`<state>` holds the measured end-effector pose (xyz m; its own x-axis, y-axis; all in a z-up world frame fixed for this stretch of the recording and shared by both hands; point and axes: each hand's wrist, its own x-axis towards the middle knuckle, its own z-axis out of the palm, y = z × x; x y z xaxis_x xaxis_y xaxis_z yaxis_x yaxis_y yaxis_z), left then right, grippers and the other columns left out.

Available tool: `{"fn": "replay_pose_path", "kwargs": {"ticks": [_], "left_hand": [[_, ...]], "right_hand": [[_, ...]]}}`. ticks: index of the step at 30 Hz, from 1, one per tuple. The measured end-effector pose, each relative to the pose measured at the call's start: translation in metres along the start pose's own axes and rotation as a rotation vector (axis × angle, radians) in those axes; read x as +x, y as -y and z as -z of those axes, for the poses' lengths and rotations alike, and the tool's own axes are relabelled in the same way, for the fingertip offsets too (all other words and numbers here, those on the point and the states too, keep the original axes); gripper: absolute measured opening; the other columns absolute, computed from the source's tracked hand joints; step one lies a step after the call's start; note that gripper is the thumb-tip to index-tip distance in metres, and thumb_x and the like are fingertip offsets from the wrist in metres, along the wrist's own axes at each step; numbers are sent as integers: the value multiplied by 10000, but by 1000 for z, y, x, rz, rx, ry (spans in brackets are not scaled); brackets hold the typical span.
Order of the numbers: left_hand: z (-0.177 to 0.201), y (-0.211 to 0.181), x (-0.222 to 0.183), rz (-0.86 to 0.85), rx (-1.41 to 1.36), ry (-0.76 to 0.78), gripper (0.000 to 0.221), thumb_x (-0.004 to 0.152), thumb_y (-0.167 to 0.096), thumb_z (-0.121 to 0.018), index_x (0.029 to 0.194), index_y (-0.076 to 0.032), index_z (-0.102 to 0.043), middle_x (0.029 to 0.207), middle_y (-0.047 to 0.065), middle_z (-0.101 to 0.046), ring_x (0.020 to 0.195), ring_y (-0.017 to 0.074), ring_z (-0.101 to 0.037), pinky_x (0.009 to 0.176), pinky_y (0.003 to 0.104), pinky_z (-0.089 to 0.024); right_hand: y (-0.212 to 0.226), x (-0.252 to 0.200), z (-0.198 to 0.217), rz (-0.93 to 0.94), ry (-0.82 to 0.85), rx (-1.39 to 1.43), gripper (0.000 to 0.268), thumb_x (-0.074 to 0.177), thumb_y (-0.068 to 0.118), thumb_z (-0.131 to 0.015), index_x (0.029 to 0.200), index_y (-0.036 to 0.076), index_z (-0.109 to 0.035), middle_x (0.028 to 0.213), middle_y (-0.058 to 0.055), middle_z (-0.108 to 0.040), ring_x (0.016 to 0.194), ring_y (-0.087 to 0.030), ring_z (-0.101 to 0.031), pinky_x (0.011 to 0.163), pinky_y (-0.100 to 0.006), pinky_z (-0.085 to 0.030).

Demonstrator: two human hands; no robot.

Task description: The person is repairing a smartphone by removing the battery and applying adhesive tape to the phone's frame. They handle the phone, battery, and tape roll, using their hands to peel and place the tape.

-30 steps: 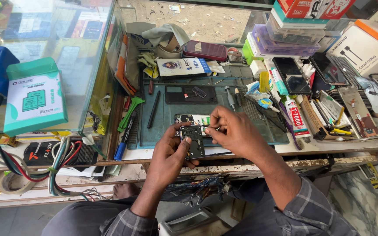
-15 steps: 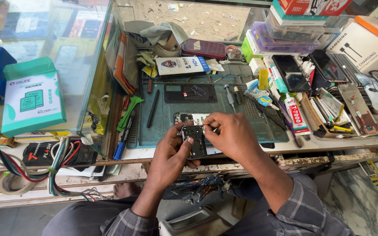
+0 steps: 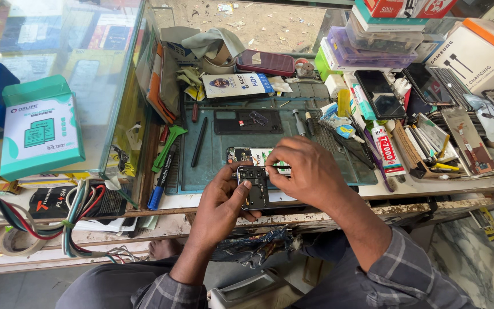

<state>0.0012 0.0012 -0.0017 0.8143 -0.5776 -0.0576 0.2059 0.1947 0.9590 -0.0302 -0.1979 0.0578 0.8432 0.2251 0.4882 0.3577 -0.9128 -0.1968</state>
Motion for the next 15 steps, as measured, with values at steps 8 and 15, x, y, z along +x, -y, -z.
{"fn": "replay_pose_path", "kwargs": {"ticks": [8,15], "left_hand": [[2,0,2,-1,123,-4,336,981,-142,-609,1292,-19,-575,833,80,-720,659,89,-642,523,244,-532],[-6,-2,-3,-59,565,-137,267,809,-244,-812,934,-29,-714,728,42,-726,642,84,-633,588,285,-515]], "right_hand": [[-6,-11,3,-91,154,152,121,815,187,-756,888,94,-727,866,-62,-769,765,-242,-749,677,-390,-583],[9,-25,11,-73,193,171,111,804,185,-767,851,95,-721,838,-56,-758,768,-247,-744,666,-392,-578]]}}
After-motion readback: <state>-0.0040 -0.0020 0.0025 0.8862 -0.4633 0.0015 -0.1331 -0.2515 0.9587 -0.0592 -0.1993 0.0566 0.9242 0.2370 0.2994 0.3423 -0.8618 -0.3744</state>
